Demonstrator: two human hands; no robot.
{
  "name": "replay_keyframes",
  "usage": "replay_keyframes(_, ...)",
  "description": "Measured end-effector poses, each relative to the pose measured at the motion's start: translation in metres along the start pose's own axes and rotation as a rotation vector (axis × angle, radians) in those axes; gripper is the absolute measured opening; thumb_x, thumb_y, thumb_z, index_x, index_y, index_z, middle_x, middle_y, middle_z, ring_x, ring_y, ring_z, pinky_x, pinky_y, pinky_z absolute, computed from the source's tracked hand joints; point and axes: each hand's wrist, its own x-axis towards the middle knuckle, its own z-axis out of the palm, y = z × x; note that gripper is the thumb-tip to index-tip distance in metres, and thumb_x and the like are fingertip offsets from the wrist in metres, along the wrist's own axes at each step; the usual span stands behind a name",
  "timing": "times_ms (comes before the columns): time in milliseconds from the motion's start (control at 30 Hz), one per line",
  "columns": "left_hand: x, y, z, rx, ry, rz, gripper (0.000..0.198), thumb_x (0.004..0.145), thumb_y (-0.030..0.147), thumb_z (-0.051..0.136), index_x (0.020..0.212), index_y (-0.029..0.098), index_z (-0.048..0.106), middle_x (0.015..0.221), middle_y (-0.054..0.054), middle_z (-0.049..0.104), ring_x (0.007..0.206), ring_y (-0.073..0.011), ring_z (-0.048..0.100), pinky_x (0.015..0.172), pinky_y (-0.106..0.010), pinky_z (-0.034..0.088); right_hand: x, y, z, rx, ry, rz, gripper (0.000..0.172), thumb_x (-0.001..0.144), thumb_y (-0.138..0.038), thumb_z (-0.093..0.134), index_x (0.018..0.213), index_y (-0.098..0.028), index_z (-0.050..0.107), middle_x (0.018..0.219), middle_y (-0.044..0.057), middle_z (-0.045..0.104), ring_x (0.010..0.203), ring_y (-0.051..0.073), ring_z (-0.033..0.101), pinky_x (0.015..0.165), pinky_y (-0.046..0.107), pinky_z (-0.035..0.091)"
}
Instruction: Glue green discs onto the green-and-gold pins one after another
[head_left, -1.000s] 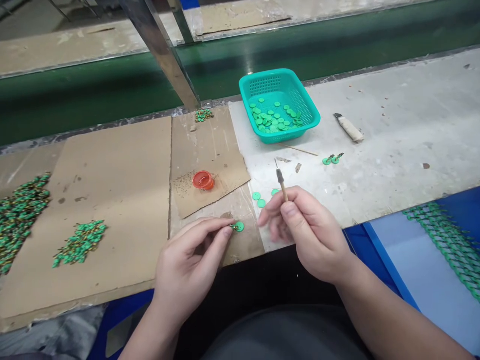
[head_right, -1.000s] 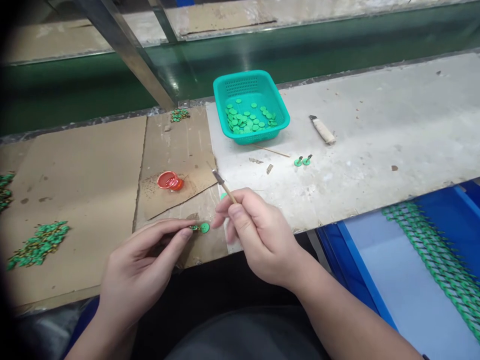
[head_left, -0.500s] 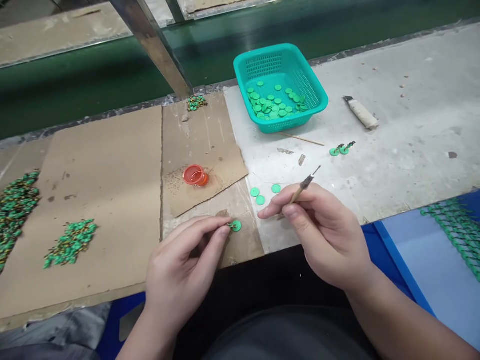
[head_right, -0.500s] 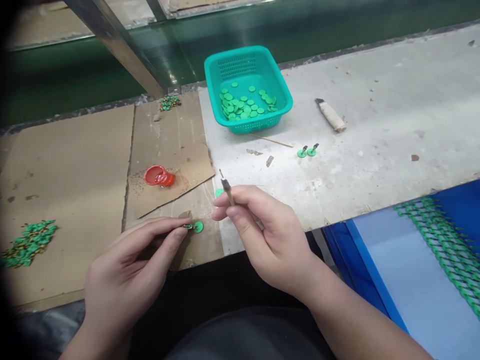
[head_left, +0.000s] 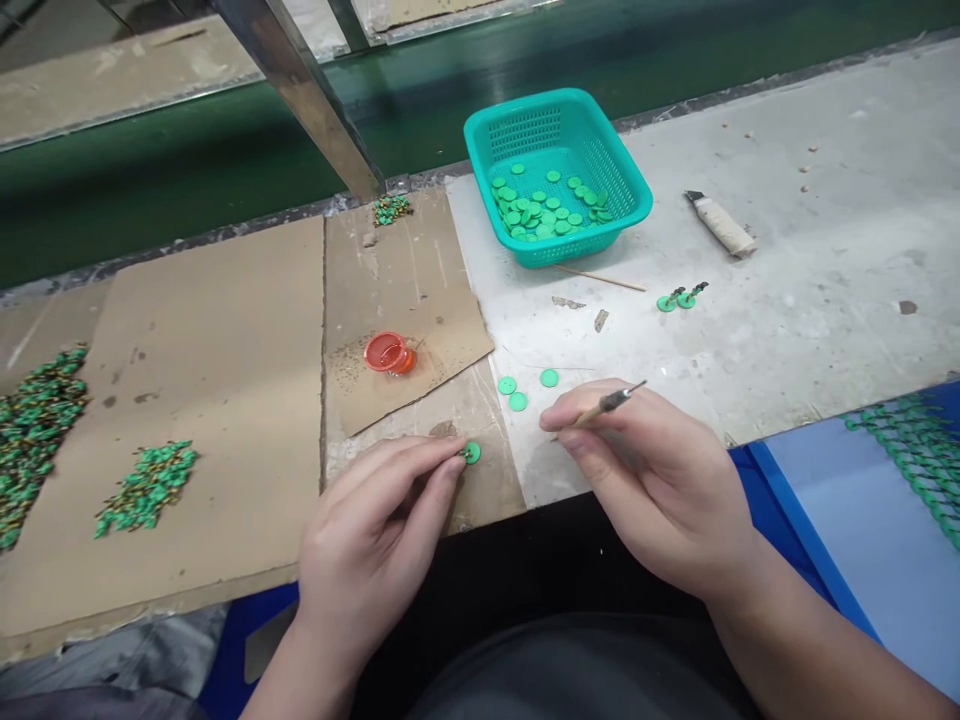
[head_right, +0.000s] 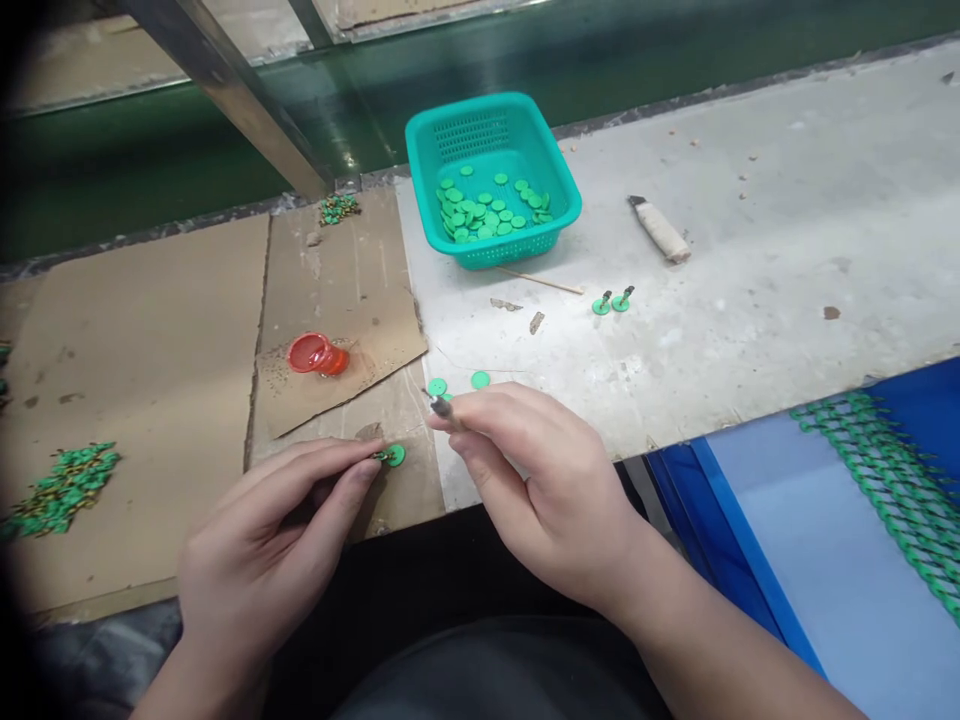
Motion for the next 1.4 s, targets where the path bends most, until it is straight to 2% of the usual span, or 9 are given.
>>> replay_keyframes(133, 0.0, -0.001, 0.001, 0.006, 0.011, 0.106, 0.031, 0.107, 0.012, 0.081, 0.129, 0.033, 0.086, 0.114, 0.0, 0.089, 0.101, -0.0179, 0.083, 0.098, -0.031, 0.065, -0.001, 0.003, -0.01, -0.172, -0.059, -0.05, 0.023, 0.115, -0.009, 0.067, 0.127, -0.025, 0.078, 0.12, 0.006, 0.089, 0.114, 0.023, 0.087, 0.102, 0.038, 0.074)
replay_keyframes(233, 0.0, -0.001, 0.002, 0.003, 0.016, 0.113, 0.033, 0.106, 0.01, 0.082, 0.129, 0.033, 0.086, 0.115, 0.001, 0.089, 0.102, -0.0175, 0.083, 0.099, -0.031, 0.065, -0.001, 0.005, -0.012, -0.222, -0.103, -0.052, 0.017, 0.116, -0.011, 0.068, 0.121, -0.024, 0.078, 0.118, 0.007, 0.09, 0.11, 0.024, 0.088, 0.099, 0.037, 0.074)
replay_keyframes(333, 0.0, 0.0, 0.002, -0.004, 0.02, 0.08, 0.031, 0.105, 0.012, 0.083, 0.127, 0.033, 0.089, 0.115, 0.0, 0.089, 0.102, -0.0191, 0.084, 0.098, -0.032, 0.067, 0.004, 0.004, -0.002, -0.169, -0.11, -0.049, 0.014, 0.117, -0.014, 0.067, 0.117, -0.023, 0.077, 0.116, 0.007, 0.09, 0.11, 0.024, 0.087, 0.1, 0.038, 0.074)
replay_keyframes(500, 0.001, 0.002, 0.003, -0.015, 0.034, 0.029, 0.025, 0.106, 0.019, 0.084, 0.124, 0.036, 0.092, 0.114, 0.0, 0.09, 0.102, -0.0212, 0.085, 0.096, -0.034, 0.069, 0.016, 0.006, 0.027, -0.074, -0.218, -0.096, 0.018, 0.12, -0.015, 0.061, 0.114, -0.022, 0.076, 0.121, 0.008, 0.089, 0.115, 0.024, 0.085, 0.105, 0.04, 0.072)
replay_keyframes(633, 0.0, 0.003, 0.003, -0.024, 0.036, 0.006, 0.023, 0.107, 0.02, 0.085, 0.123, 0.035, 0.092, 0.114, 0.001, 0.09, 0.102, -0.0199, 0.085, 0.096, -0.032, 0.068, 0.017, 0.012, 0.036, -0.076, -0.215, -0.098, 0.019, 0.119, -0.014, 0.06, 0.11, -0.022, 0.074, 0.119, 0.009, 0.088, 0.115, 0.024, 0.084, 0.104, 0.041, 0.071)
replay_keyframes(900, -0.002, 0.002, 0.003, -0.026, 0.034, -0.018, 0.025, 0.107, 0.022, 0.085, 0.126, 0.038, 0.092, 0.116, 0.003, 0.091, 0.103, -0.0197, 0.086, 0.096, -0.031, 0.069, 0.014, 0.014, 0.036, -0.075, -0.264, -0.124, 0.02, 0.122, -0.018, 0.058, 0.112, -0.021, 0.076, 0.118, 0.009, 0.088, 0.115, 0.026, 0.084, 0.104, 0.042, 0.071)
replay_keyframes(1067, -0.001, 0.001, 0.003, -0.023, 0.029, -0.004, 0.029, 0.107, 0.018, 0.085, 0.127, 0.038, 0.091, 0.118, 0.004, 0.091, 0.106, -0.0174, 0.085, 0.101, -0.029, 0.068, 0.015, 0.013, 0.037, -0.076, -0.284, -0.124, 0.02, 0.122, -0.017, 0.056, 0.112, -0.024, 0.073, 0.113, 0.007, 0.085, 0.109, 0.025, 0.082, 0.099, 0.041, 0.069)
replay_keyframes(1267, 0.0, 0.003, 0.003, -0.042, 0.027, -0.012, 0.02, 0.107, 0.02, 0.084, 0.117, 0.036, 0.092, 0.112, 0.003, 0.091, 0.104, -0.0197, 0.087, 0.099, -0.033, 0.069, 0.013, 0.011, 0.04, -0.099, -0.3, -0.128, 0.022, 0.122, -0.015, 0.054, 0.108, -0.025, 0.067, 0.102, 0.004, 0.078, 0.098, 0.022, 0.076, 0.089, 0.036, 0.065)
replay_keyframes(1400, 0.001, 0.002, 0.004, -0.022, 0.034, 0.014, 0.018, 0.107, 0.017, 0.084, 0.114, 0.032, 0.09, 0.112, 0.003, 0.091, 0.104, -0.0174, 0.086, 0.099, -0.029, 0.068, 0.013, 0.011, 0.042, -0.106, -0.288, -0.15, 0.023, 0.121, -0.012, 0.055, 0.104, -0.023, 0.066, 0.098, 0.004, 0.075, 0.093, 0.021, 0.072, 0.085, 0.034, 0.061)
